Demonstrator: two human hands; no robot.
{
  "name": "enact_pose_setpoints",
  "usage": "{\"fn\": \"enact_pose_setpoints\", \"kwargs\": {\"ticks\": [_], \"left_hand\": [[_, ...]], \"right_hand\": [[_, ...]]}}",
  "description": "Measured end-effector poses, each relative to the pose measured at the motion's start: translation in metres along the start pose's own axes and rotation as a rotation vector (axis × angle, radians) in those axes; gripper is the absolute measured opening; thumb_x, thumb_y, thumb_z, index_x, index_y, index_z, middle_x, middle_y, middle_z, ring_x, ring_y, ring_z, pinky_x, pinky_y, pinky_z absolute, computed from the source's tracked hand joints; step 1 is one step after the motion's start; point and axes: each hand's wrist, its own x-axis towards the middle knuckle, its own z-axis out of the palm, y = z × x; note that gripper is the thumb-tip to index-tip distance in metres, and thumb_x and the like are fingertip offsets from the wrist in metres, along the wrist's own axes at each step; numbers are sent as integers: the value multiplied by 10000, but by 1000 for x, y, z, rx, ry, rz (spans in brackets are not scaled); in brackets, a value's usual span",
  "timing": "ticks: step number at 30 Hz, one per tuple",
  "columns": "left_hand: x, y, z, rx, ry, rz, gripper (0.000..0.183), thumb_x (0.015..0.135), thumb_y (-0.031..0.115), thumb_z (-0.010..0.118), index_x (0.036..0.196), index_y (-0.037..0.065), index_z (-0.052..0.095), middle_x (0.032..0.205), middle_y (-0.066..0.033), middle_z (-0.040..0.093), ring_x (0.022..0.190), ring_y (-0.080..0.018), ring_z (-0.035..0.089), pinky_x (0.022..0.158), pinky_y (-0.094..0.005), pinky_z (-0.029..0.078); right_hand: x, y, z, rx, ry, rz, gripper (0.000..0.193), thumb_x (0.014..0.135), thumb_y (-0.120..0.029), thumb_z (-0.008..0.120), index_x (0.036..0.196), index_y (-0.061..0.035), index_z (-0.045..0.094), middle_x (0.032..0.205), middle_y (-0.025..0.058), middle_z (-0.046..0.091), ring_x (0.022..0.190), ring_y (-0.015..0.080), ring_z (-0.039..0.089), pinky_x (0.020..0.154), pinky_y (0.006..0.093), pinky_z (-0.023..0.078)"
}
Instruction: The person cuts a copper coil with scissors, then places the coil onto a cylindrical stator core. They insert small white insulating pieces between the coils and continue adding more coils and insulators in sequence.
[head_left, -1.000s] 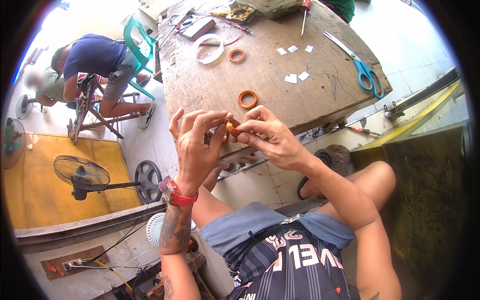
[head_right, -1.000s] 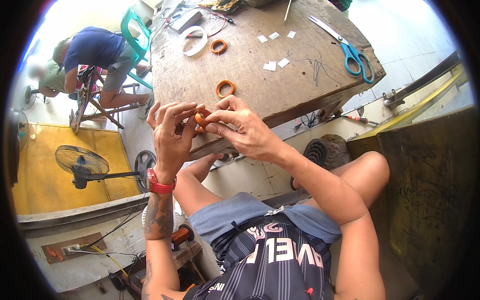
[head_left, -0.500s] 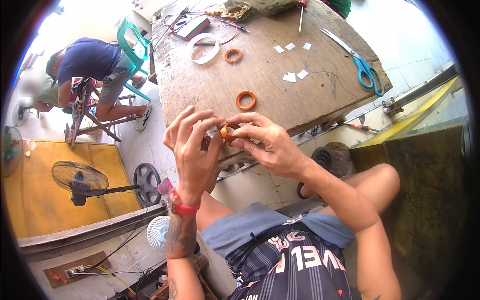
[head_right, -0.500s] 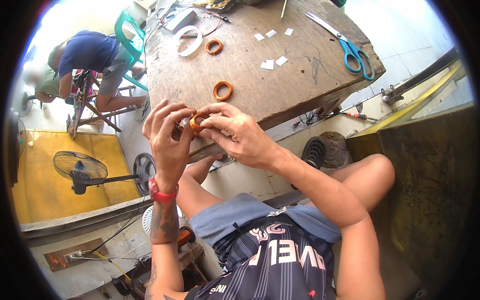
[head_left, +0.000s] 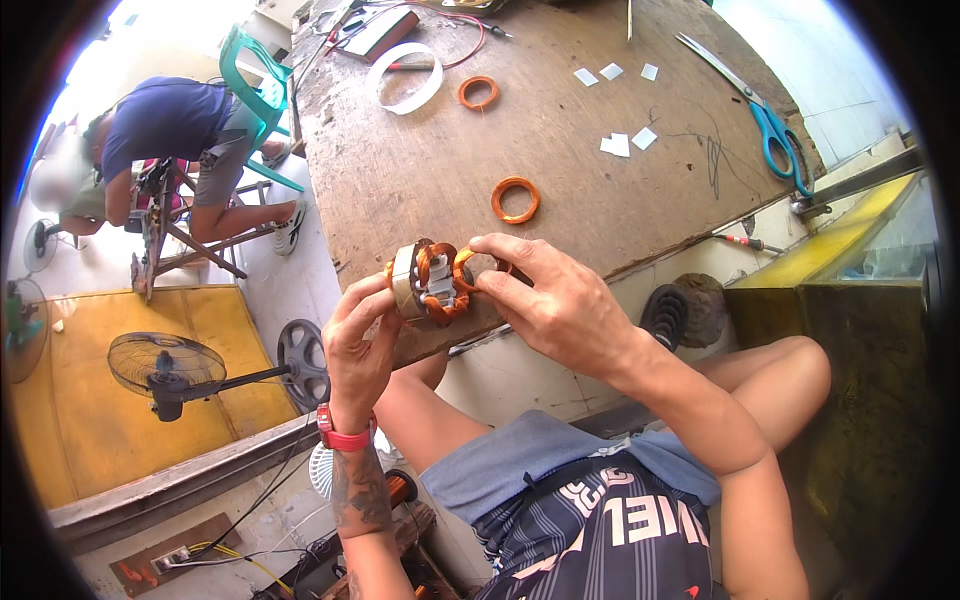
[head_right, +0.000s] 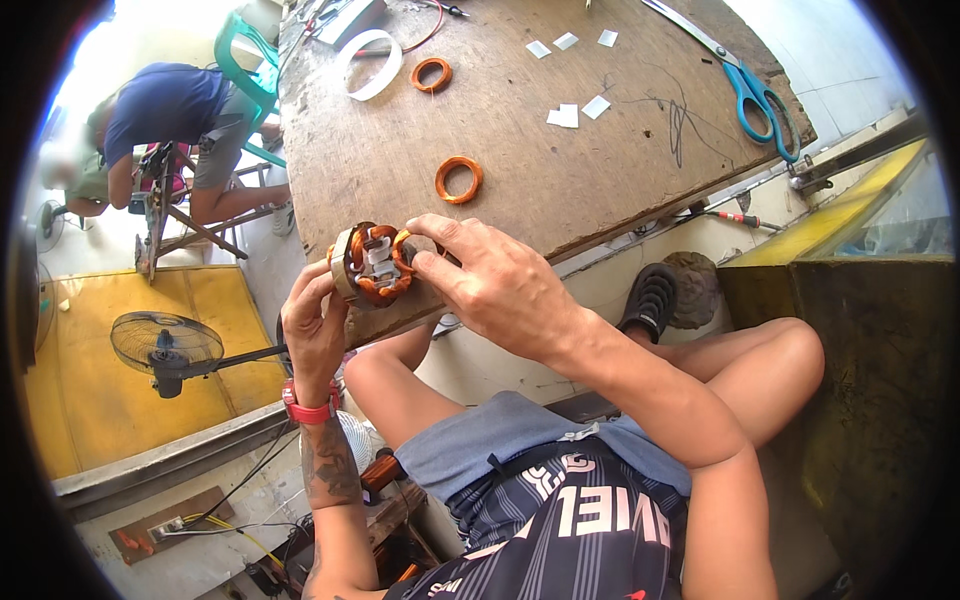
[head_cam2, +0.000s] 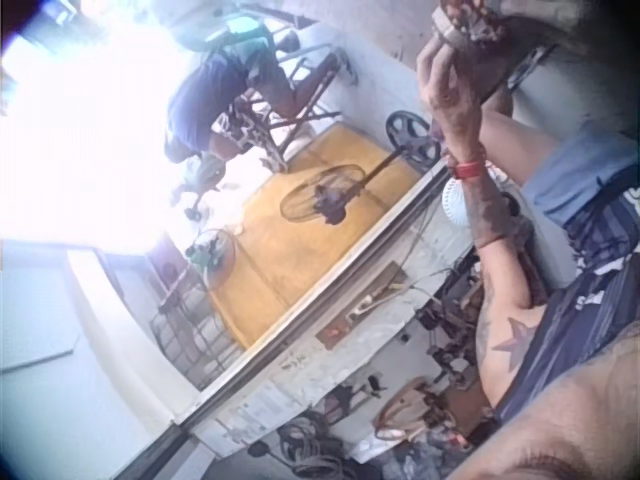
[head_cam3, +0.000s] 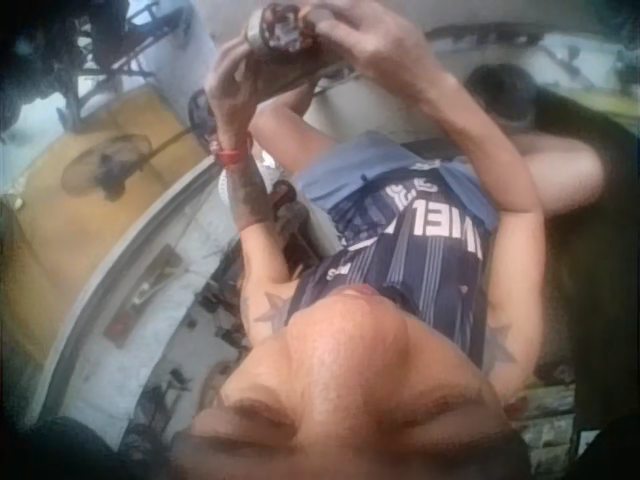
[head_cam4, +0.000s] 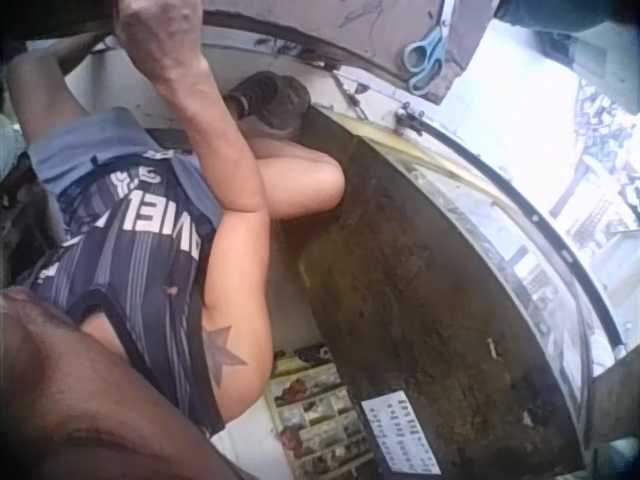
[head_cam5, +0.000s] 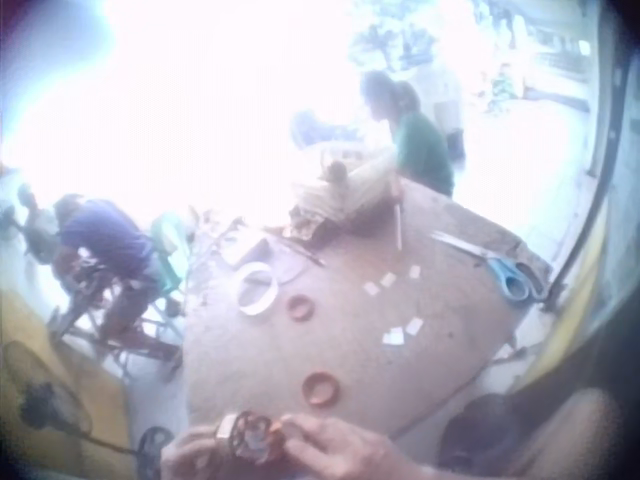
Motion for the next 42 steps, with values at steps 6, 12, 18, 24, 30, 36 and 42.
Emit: {"fn": "enact_pose_setpoints", "kwargs": {"ticks": [6, 12, 18, 24, 30, 36, 42], "left_hand": [[10, 3, -3, 123, -89, 44, 249, 870, -73, 714, 1105, -3, 759, 1185, -139, 739, 1113, -315, 706, 953, -390, 553], [23, 4, -4, 244, -131, 118, 287, 820, -53, 725, 1100, -2, 761, 1147, -120, 747, 1126, -329, 685, 985, -401, 530], [34, 14, -11, 148, -176, -79, 259, 807, -17, 746, 1062, 7, 789, 1021, -111, 766, 1014, -270, 721, 909, -361, 556], [39, 21, -14, -1, -217, -269, 291, 777, 5, 782, 1065, 29, 820, 978, -99, 773, 950, -228, 727, 863, -329, 561], [34, 12, -9, 168, -152, -104, 340, 760, -3, 781, 1086, 77, 835, 1115, -99, 787, 1092, -231, 733, 1075, -428, 499], [24, -16, 7, 11, -78, 84, 358, 774, -50, 744, 1102, 68, 825, 1131, -115, 803, 1104, -256, 759, 1225, -557, 389], [20, -17, 13, 95, -65, 215, 300, 789, -118, 679, 1039, 16, 775, 1134, -156, 747, 1051, -317, 756, 1125, -518, 508]], "right_hand": [[1, -1, 1, -8, -6, 22, 244, 880, -29, 762, 1118, -30, 712, 1372, 120, 646, 1142, 321, 697, 952, 419, 595], [7, 3, -3, -90, -17, -73, 253, 904, -88, 696, 1136, 11, 721, 1397, 137, 624, 1150, 297, 689, 989, 412, 595], [13, 5, -2, -111, -62, -148, 246, 873, -79, 726, 1099, 20, 740, 1424, 108, 630, 1178, 278, 682, 1005, 412, 584], [14, 8, 0, -172, -84, -221, 273, 865, -97, 718, 1113, 14, 751, 1421, 89, 617, 1166, 251, 672, 1004, 385, 594], [15, 4, -2, -256, -78, -256, 285, 874, -113, 695, 1124, 11, 751, 1337, 135, 643, 1108, 252, 682, 980, 363, 604], [22, -8, -8, -251, -131, -184, 197, 874, -109, 672, 1006, 26, 725, 1263, 160, 669, 1051, 256, 686, 918, 366, 594], [30, -15, -7, -283, -184, -202, 193, 875, -116, 673, 1012, 13, 716, 1218, 148, 686, 1049, 255, 685, 915, 364, 590]]}}
